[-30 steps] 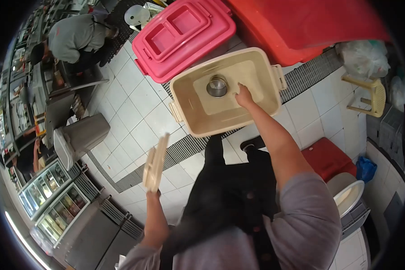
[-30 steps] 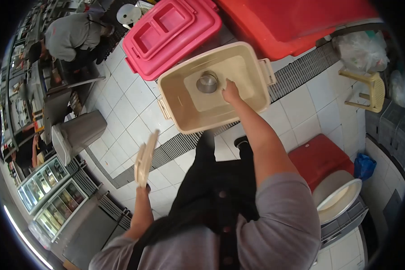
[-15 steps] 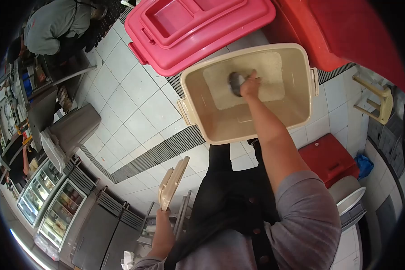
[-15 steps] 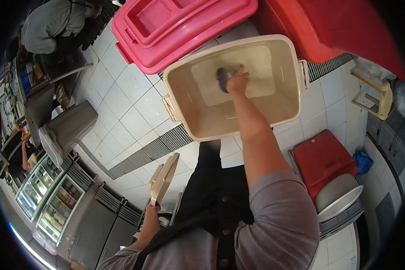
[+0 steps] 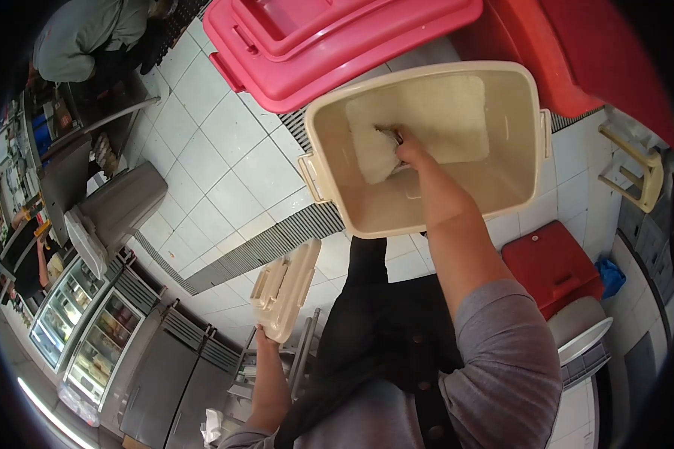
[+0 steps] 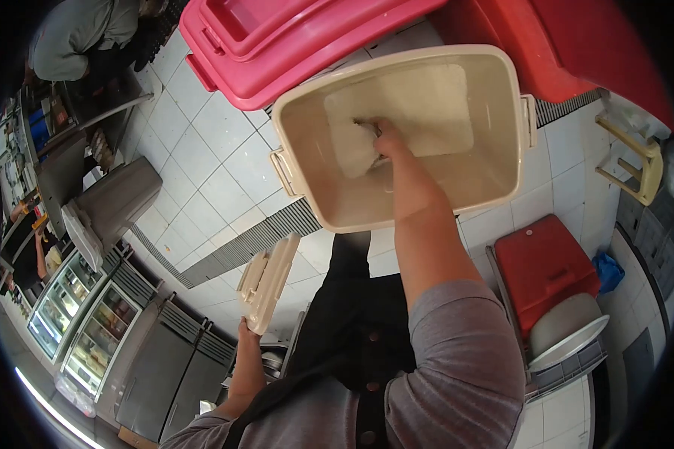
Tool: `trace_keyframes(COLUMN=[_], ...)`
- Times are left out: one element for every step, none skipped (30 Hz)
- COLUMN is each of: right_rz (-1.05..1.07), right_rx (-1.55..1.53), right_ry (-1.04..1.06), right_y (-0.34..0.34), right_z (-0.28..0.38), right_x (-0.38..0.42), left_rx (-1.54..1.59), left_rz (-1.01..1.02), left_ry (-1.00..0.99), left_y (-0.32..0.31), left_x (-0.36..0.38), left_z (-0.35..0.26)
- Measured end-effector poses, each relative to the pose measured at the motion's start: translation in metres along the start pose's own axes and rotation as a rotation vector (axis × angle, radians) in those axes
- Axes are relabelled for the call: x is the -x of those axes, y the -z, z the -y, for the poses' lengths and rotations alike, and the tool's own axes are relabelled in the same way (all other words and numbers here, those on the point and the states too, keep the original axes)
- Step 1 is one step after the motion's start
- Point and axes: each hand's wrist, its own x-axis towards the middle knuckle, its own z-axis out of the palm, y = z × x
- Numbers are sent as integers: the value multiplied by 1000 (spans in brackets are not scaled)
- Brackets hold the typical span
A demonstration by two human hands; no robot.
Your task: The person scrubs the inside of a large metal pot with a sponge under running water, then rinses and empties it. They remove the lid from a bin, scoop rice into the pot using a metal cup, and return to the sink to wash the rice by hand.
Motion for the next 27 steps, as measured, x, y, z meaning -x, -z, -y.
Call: trace_keyframes(right_rz=[-5, 91, 187, 181, 176, 170, 158, 186, 214, 202, 217, 232, 218, 207, 194, 179, 165, 148, 124, 83, 37, -3, -67, -135, -167, -223, -349], right_rx=[0, -256, -512, -515, -621, -729, -735, -764, -792, -794, -805, -816, -820, -840, -860, -870, -880, -891, -908, -925, -945, -968, -992, -1020, -1008, -1041, -1067], right_ry=[0, -52, -99, -88, -100, -111, -96, -44, 8, 26, 78, 132, 156, 193, 230, 253, 266, 277, 294, 280, 264, 274, 246, 214, 231, 229, 209], right_y=[12, 21, 28, 33, 39, 46, 55, 64, 72, 81, 88, 95, 103, 112, 122, 135, 146, 159, 173, 189, 204, 220, 236, 250, 267, 279, 289], right_z=[8, 17, 24, 28, 31, 35, 39, 45, 51, 56, 63, 70, 74, 84, 91, 93, 92, 91, 88, 85, 78, 63, 44, 24, 2, -23, -49], right_x=[12, 25, 35, 44, 53, 64, 75, 88, 103, 118, 135, 153, 173, 202, 231, 258, 286, 317, 352, 390, 424, 455, 486, 521, 562, 601, 638], left_rx=[-31, -63, -95, -127, -158, -189, -220, -250, -279, -309, -345, -385, -431, -483, -547, -613, -696, -777, -873, -980, -1098, -1209, -1328, -1455, -1594, -1743, -1902], left_rz=[3, 2, -2, 1, 4, 10, 15, 24, 32, 41, 47, 53, 61, 69, 78, 86, 96, 108, 121, 144, 162, 184, 211, 228, 242, 249, 247], left_ry=[-4, -11, -25, -36, -53, -69, -90, -111, -133, -160, -183, -218, -251, -292, -337, -386, -443, -506, -583, -670, -765, -865, -960, -1052, -1135, -1215, -1296], left_y=[0, 0, 0, -1, -2, -3, -5, -6, -9, -12, -14, -17, -20, -23, -26, -31, -40, -50, -62, -77, -91, -106, -122, -127, -126, -114, -85], left_x=[1, 3, 5, 8, 11, 13, 16, 20, 24, 27, 32, 36, 42, 48, 56, 63, 74, 86, 97, 108, 121, 135, 154, 169, 183, 193, 198], left_z=[1, 2, 2, 2, 2, 2, 2, 1, 1, 0, 1, -1, -1, -4, -5, -6, -11, -15, -20, -28, -33, -38, -44, -45, -45, -44, -44])
